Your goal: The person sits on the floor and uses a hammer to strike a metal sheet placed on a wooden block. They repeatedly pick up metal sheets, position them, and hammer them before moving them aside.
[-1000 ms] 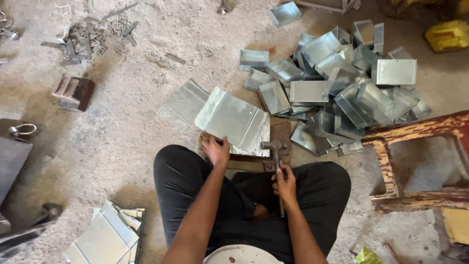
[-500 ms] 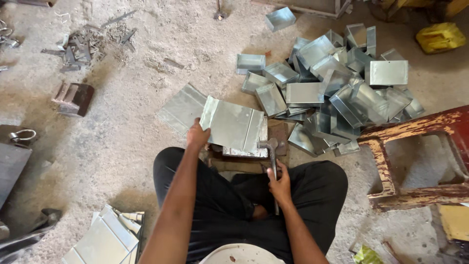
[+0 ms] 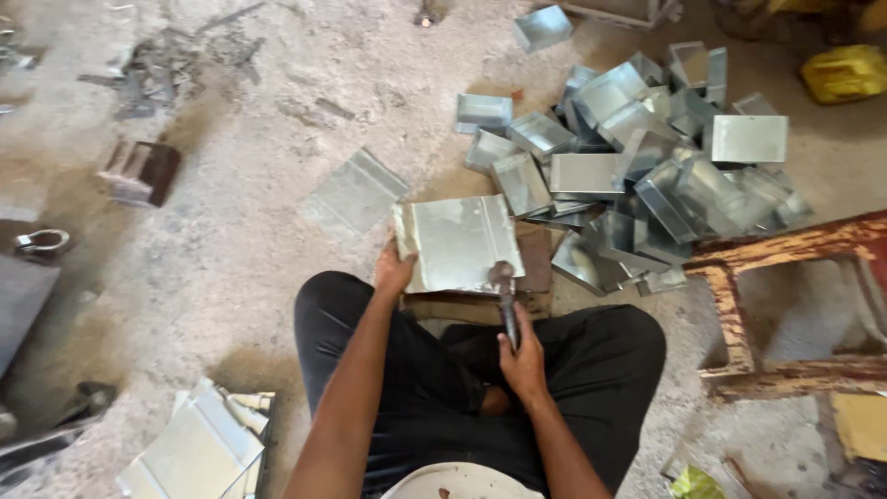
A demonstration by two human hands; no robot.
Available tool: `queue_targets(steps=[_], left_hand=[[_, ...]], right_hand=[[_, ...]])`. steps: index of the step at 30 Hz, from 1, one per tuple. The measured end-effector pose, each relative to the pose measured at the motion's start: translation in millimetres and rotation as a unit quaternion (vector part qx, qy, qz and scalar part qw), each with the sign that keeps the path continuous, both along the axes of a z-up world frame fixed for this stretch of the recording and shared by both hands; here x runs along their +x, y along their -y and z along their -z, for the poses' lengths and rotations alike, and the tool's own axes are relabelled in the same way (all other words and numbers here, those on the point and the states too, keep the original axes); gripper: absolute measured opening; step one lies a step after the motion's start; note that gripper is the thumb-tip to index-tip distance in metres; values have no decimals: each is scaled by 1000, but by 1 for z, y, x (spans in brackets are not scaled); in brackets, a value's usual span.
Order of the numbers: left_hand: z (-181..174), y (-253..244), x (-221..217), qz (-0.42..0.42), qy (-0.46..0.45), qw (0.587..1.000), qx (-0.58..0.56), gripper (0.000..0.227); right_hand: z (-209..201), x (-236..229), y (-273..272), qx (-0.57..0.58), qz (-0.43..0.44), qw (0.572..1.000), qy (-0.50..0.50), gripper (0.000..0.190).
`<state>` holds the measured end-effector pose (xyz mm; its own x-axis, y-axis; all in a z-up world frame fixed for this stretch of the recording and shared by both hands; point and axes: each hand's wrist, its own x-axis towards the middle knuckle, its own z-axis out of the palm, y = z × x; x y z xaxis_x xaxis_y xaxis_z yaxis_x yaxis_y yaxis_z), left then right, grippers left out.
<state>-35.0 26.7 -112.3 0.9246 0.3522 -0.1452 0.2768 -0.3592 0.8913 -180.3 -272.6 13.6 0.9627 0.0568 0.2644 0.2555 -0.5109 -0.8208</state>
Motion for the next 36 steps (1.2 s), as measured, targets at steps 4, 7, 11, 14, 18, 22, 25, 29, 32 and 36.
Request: queue_targets(steps=[4, 7, 11, 14, 18, 22, 25, 29, 32, 36], left_hand=[[-3, -8, 12, -69, 5, 998, 4, 50], [-20, -15, 5, -34, -24, 999, -28, 47], [-57, -14, -12, -6, -43, 997, -66, 56], [-63, -12, -20, -12, -41, 983, -180, 56], [-36, -11, -19, 2, 84, 995, -61, 51], [-26, -11, -17, -6, 65, 995, -71, 49], [-23, -11, -15, -10, 39, 997, -72, 55], [-14, -15, -16, -2, 83, 993, -78, 65], [-24, -19, -6, 1, 20, 976, -217, 67], [-52, -22, -6, -18, -58, 979, -196, 63]], right_hand=[[2, -7, -3, 19, 21, 996, -90, 59], [7, -12, 6, 49, 64, 952, -297, 37], [16, -20, 11, 178, 77, 899, -393, 41], [10, -17, 5, 247, 86, 891, -371, 37], [-4, -19, 1, 240, 88, 911, -322, 32], [14, -21, 3, 242, 38, 902, -355, 32], [30, -25, 5, 72, 22, 963, -257, 31], [32, -25, 4, -17, 38, 967, -252, 35], [25, -26, 3, 38, 67, 935, -346, 32], [23, -24, 3, 116, 67, 911, -390, 40]])
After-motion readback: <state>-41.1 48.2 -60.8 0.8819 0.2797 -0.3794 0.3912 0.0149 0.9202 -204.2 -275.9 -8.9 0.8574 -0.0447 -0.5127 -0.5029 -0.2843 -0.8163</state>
